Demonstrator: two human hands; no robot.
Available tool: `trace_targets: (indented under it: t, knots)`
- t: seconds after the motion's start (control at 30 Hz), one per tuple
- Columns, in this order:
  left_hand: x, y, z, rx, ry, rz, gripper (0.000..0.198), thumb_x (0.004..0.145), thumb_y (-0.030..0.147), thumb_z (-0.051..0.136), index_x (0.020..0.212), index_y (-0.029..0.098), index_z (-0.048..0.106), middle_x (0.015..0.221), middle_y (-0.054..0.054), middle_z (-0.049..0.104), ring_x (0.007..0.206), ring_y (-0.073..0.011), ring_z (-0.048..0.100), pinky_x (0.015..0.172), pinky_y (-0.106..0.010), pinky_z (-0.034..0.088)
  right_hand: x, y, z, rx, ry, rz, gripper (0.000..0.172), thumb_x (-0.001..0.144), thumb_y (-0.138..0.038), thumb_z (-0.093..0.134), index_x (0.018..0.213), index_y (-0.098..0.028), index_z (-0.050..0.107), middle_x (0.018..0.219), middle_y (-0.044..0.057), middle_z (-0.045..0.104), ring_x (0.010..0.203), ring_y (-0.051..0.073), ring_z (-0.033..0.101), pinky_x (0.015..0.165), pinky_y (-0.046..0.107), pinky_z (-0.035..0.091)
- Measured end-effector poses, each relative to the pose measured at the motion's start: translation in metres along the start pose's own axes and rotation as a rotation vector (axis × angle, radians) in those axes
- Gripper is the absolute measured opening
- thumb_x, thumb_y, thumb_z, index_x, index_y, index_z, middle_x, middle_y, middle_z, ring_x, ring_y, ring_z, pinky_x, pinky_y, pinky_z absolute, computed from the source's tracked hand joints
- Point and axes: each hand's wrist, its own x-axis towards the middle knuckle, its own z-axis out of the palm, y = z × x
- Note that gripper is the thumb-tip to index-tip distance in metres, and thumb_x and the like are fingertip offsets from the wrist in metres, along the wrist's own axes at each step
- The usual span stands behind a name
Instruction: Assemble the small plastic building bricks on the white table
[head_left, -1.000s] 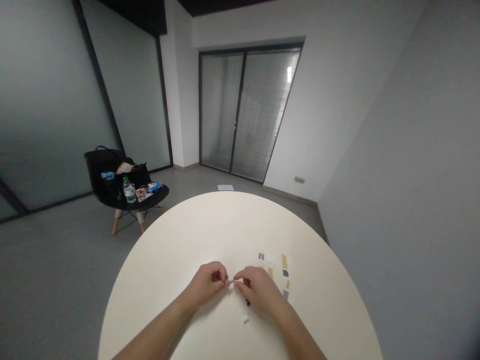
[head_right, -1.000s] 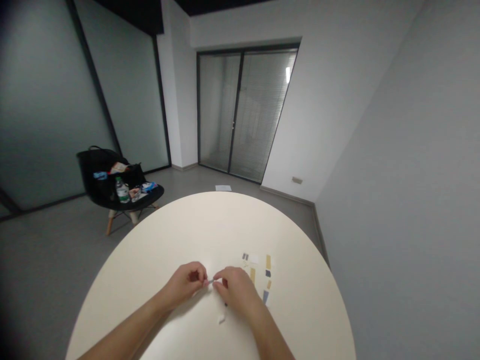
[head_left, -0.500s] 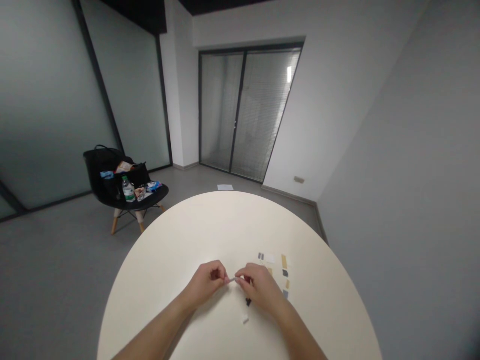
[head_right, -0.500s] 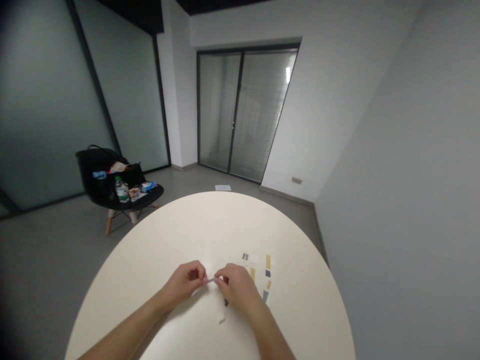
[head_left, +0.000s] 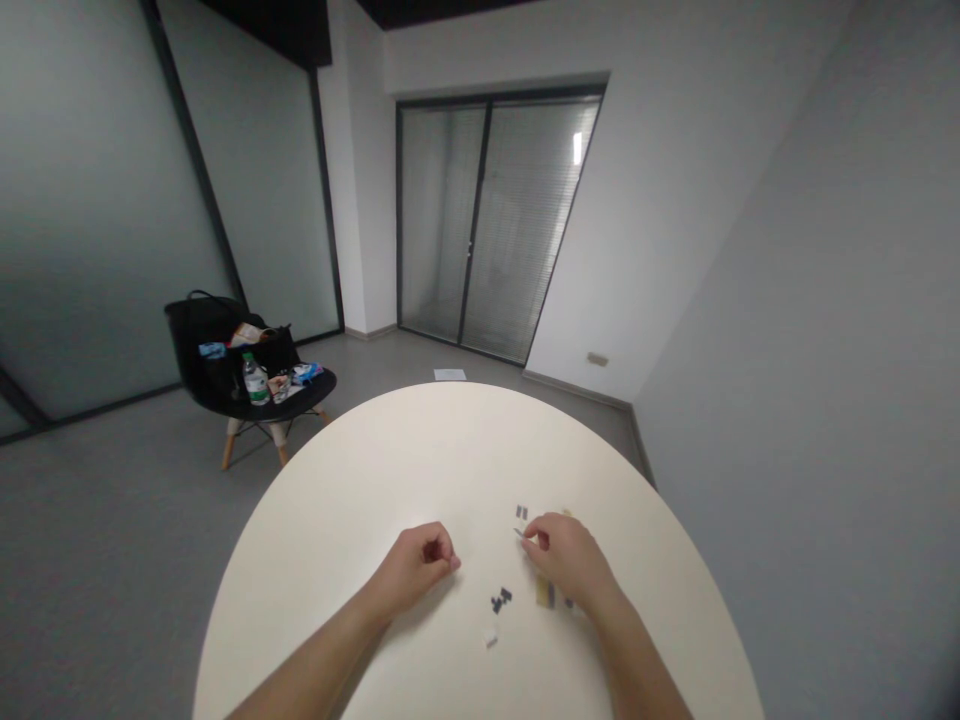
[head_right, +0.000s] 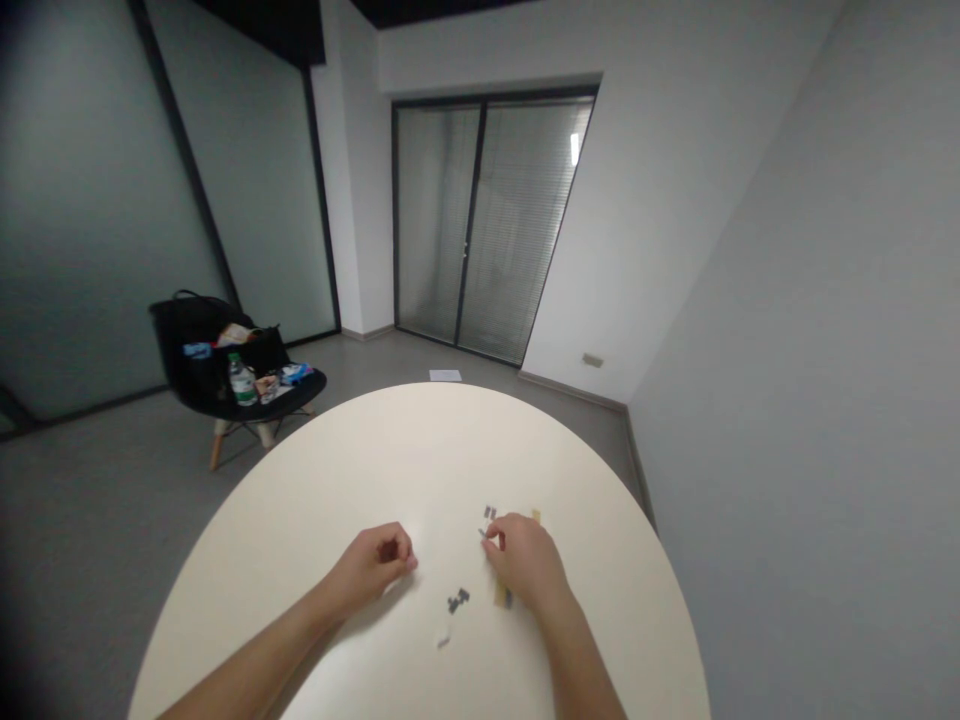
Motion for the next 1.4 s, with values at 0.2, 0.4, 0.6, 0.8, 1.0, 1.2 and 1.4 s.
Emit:
trace_targets:
  t: [0.2, 0.4, 0.6, 0.8, 1.0, 1.2, 1.4]
  knots:
    - [0.0, -0.002, 0.001, 0.014, -0.009, 0.015, 0.016, 0.073, 0.022, 0.065, 0.064, 0.018, 0.051, 0.062, 0.002, 0.053, 0.06, -0.012, 0.045, 0.057, -0.023, 0.034, -0.001, -0.01, 0.0, -0.082, -0.12, 0.086, 0.015, 0.081, -0.023, 0.063, 0.085, -0.022, 0.077, 0.089, 0.004, 0.076, 0.081, 0.018, 0.066, 0.07, 0.026, 0.042]
    - [-0.001, -0.001, 0.001, 0.038, -0.017, 0.025, 0.015, 0.073, 0.021, 0.064, 0.065, 0.018, 0.052, 0.061, 0.003, 0.052, 0.06, -0.0118, 0.045, 0.057, -0.023, 0.034, -0.002, -0.013, 0.001, -0.102, -0.139, 0.091, 0.015, 0.079, -0.02, 0.062, 0.08, -0.022, 0.077, 0.088, 0.005, 0.076, 0.08, 0.018, 0.067, 0.069, 0.026, 0.041]
    - [0.0, -0.002, 0.002, 0.029, -0.02, 0.03, 0.016, 0.073, 0.022, 0.066, 0.065, 0.018, 0.052, 0.061, 0.003, 0.051, 0.059, -0.0117, 0.045, 0.056, -0.023, 0.034, -0.001, -0.01, 0.005, -0.07, -0.091, 0.074, 0.014, 0.081, -0.024, 0.065, 0.089, -0.022, 0.077, 0.092, 0.005, 0.075, 0.084, 0.02, 0.067, 0.074, 0.027, 0.043]
    - [0.0, -0.002, 0.002, 0.046, -0.019, 0.041, 0.015, 0.072, 0.019, 0.065, 0.063, 0.018, 0.052, 0.061, 0.003, 0.051, 0.059, -0.0114, 0.045, 0.056, -0.022, 0.034, 0.002, -0.019, 0.016, -0.08, -0.056, 0.015, 0.02, 0.091, -0.024, 0.057, 0.094, -0.025, 0.077, 0.099, 0.006, 0.071, 0.093, 0.019, 0.066, 0.079, 0.027, 0.043]
    - [0.0, -0.002, 0.002, 0.059, -0.018, 0.05, 0.014, 0.072, 0.018, 0.064, 0.064, 0.018, 0.053, 0.061, 0.004, 0.051, 0.059, -0.0112, 0.044, 0.055, -0.022, 0.034, 0.002, -0.028, 0.016, -0.128, -0.086, 0.002, 0.026, 0.095, -0.023, 0.052, 0.085, -0.022, 0.076, 0.099, 0.007, 0.07, 0.089, 0.018, 0.068, 0.071, 0.026, 0.042]
    - [0.001, -0.004, 0.002, 0.05, -0.022, 0.037, 0.014, 0.073, 0.019, 0.065, 0.065, 0.018, 0.054, 0.062, 0.003, 0.051, 0.059, -0.0112, 0.045, 0.055, -0.021, 0.034, 0.003, -0.027, 0.015, -0.099, -0.076, 0.033, 0.029, 0.096, -0.02, 0.048, 0.088, -0.019, 0.076, 0.094, 0.01, 0.075, 0.091, 0.021, 0.069, 0.075, 0.028, 0.043]
    - [0.001, -0.008, 0.002, 0.044, -0.019, 0.044, 0.015, 0.073, 0.02, 0.067, 0.064, 0.018, 0.054, 0.061, 0.003, 0.052, 0.058, -0.0113, 0.046, 0.054, -0.021, 0.035, 0.002, -0.029, 0.01, 0.049, -0.068, 0.028, 0.026, 0.092, -0.017, 0.051, 0.093, -0.019, 0.077, 0.097, 0.008, 0.078, 0.093, 0.02, 0.07, 0.08, 0.026, 0.044]
